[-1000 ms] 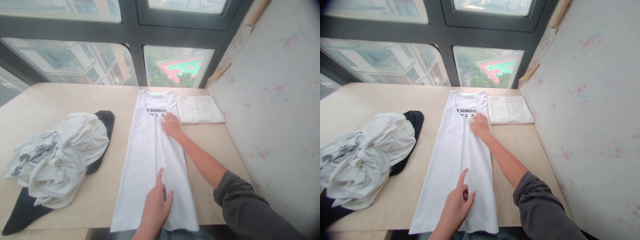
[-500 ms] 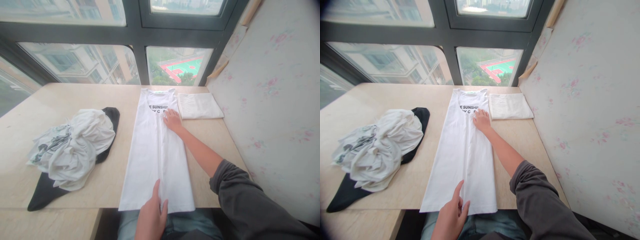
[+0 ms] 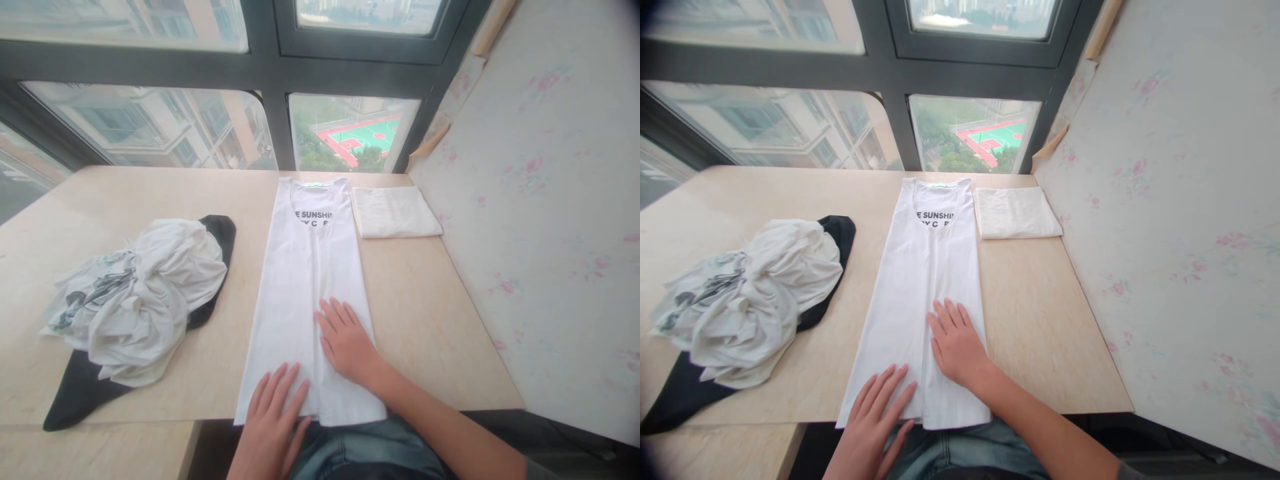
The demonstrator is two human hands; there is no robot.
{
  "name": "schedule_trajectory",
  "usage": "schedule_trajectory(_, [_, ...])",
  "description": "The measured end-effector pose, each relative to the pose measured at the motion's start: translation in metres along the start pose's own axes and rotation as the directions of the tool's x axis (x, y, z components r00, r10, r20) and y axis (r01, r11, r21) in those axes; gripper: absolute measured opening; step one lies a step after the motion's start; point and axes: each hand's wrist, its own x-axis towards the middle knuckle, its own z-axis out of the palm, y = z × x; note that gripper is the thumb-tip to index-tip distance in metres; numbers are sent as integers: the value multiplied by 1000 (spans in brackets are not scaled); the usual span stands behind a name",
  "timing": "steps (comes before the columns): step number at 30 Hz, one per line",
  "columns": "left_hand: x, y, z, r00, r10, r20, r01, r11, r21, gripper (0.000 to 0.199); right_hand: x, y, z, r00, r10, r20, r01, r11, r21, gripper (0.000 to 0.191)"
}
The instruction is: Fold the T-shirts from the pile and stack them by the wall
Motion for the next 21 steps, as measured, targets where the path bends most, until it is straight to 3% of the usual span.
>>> schedule_trajectory(5, [-3,2,-1,996,73,56,-78,991,108,55,5,0,1,1000,-17,16,17,1000,-5,55])
schedule_trajectory(12, [6,34,13,992,111,53,-116,988,106,63,24,14,7,999,-47,-8,46,996,-72,59])
schedule_trajectory(15, [4,42,21,994,77,73,-86,989,119,65,62,33,6,999,-31,-21,28,993,-114,58])
schedule_trajectory(21, [-3,43,26,994,53,99,-67,989,135,66,166,67,-8,996,59,-66,-68,989,-128,59])
